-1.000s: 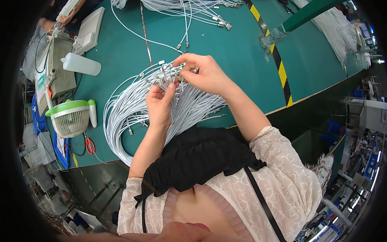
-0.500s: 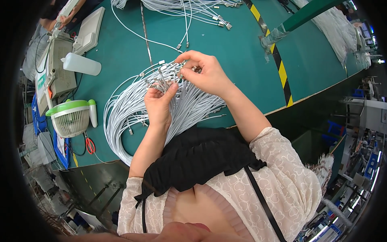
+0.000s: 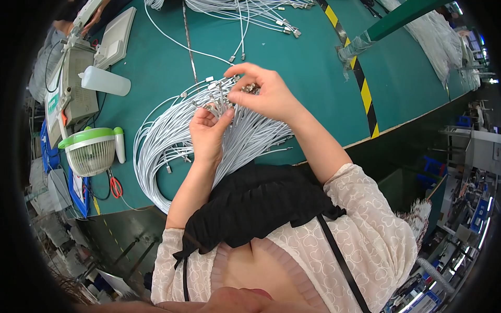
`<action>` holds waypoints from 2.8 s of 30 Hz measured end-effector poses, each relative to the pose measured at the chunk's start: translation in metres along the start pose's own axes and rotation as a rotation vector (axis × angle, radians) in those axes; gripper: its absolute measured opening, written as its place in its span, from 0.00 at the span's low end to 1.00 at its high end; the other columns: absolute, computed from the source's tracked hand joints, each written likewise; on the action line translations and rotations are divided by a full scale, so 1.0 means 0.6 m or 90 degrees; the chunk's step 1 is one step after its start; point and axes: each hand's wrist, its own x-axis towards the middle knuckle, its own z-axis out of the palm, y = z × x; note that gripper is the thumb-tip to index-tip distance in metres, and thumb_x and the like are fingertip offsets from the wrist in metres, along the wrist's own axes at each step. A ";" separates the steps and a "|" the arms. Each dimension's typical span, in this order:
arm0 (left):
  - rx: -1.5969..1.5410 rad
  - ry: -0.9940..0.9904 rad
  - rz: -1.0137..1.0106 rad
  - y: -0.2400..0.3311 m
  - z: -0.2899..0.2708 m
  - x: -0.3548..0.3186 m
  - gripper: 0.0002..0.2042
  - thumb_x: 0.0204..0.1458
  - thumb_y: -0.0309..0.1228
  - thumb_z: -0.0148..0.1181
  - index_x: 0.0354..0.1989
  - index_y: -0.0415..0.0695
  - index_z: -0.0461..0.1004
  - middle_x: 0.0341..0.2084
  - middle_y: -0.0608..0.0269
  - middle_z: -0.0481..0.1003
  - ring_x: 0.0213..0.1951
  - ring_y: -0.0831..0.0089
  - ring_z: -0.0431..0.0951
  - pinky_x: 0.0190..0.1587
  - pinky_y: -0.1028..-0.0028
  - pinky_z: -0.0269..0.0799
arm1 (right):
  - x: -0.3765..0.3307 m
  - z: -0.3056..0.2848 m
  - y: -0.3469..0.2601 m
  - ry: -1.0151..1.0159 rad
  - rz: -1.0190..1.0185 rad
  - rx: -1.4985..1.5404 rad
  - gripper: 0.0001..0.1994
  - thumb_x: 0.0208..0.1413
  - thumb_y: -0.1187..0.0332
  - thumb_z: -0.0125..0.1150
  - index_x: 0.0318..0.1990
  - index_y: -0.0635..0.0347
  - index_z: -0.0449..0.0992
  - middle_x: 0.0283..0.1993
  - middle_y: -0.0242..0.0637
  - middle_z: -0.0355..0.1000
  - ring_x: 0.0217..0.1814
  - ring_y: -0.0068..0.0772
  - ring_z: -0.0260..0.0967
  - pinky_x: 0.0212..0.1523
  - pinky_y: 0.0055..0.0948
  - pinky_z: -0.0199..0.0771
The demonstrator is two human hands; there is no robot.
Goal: The person assembles bundles of electrical cables and white wires at a production workbench, inspecting them with a magnifying glass and applying glue with a hot glue gun.
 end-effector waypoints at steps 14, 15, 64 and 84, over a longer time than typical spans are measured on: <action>0.067 -0.005 -0.007 0.000 -0.002 0.004 0.12 0.39 0.16 0.60 0.35 0.36 0.70 0.30 0.61 0.74 0.32 0.79 0.73 0.37 0.81 0.68 | -0.003 0.004 -0.004 -0.015 0.085 -0.061 0.11 0.44 0.76 0.57 0.39 0.63 0.71 0.23 0.29 0.71 0.24 0.13 0.65 0.25 0.15 0.62; 0.074 0.004 0.001 -0.004 -0.004 0.005 0.12 0.39 0.16 0.60 0.34 0.37 0.70 0.30 0.61 0.74 0.32 0.80 0.73 0.37 0.81 0.67 | -0.003 0.006 -0.010 -0.011 0.078 -0.087 0.11 0.44 0.76 0.57 0.39 0.63 0.71 0.23 0.29 0.71 0.25 0.14 0.65 0.26 0.15 0.63; 0.009 0.011 -0.033 0.010 0.001 0.003 0.08 0.40 0.17 0.61 0.26 0.40 0.68 0.27 0.64 0.73 0.30 0.81 0.72 0.34 0.82 0.68 | 0.004 0.002 0.003 -0.027 0.084 0.004 0.14 0.45 0.77 0.56 0.42 0.63 0.69 0.25 0.30 0.71 0.27 0.15 0.66 0.29 0.15 0.66; 0.096 -0.094 -0.124 0.006 -0.035 0.027 0.09 0.40 0.15 0.59 0.28 0.40 0.66 0.29 0.61 0.74 0.31 0.76 0.75 0.36 0.79 0.70 | 0.005 -0.015 0.012 -0.065 0.078 -0.038 0.05 0.45 0.76 0.57 0.32 0.66 0.74 0.24 0.31 0.70 0.27 0.18 0.67 0.27 0.18 0.67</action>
